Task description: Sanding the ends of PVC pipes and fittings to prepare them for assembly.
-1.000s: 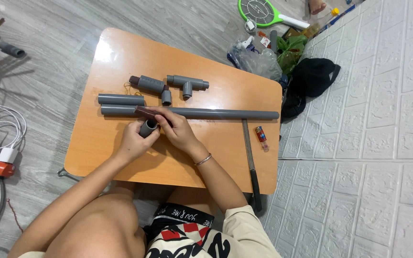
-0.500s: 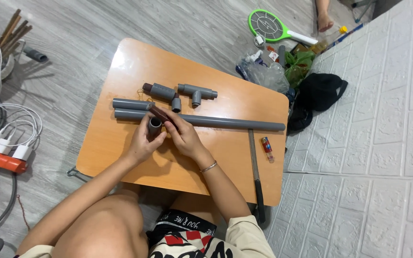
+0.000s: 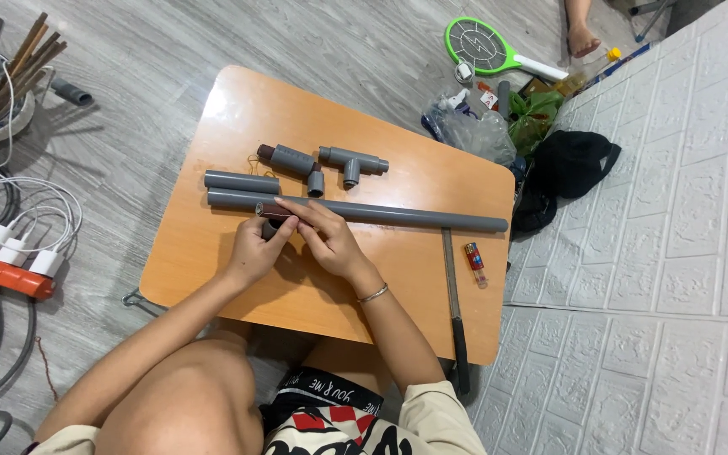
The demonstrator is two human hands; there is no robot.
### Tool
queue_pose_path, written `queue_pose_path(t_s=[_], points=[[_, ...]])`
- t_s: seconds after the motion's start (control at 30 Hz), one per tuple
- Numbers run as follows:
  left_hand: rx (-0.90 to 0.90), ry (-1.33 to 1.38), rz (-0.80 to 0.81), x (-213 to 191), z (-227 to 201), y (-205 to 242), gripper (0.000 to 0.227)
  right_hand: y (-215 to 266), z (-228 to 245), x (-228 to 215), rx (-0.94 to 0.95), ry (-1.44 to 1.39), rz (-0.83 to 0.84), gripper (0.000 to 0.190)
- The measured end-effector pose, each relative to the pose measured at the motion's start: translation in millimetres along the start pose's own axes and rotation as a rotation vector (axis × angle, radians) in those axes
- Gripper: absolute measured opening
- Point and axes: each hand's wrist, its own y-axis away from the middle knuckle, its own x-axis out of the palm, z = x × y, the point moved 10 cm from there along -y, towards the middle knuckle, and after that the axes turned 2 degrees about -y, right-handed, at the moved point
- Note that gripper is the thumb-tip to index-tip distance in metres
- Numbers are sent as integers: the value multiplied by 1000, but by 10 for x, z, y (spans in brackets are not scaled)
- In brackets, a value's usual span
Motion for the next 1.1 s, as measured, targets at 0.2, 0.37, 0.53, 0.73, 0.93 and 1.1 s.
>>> queue_pose_path(t_s=[0.2, 0.37, 0.53, 0.73, 0.93, 1.1], points=[[0, -1, 25, -23, -187, -46, 43, -32, 61, 7, 4, 1, 16, 37], [7, 9, 3, -48, -316, -41, 40, -11, 17, 41, 20, 16, 31, 41], [48, -42, 65, 8, -680, 32, 38, 34, -209, 42, 73, -12, 7, 51], [9, 27, 7, -29, -84, -17, 27, 192, -778, -374, 339, -354, -329, 43], [96, 33, 7, 7, -396, 43, 30, 264, -1062, -576, 247, -451, -418, 26], [112, 64, -21, -38, -434, 21, 39, 184, -824, -457, 210, -246, -343, 21]])
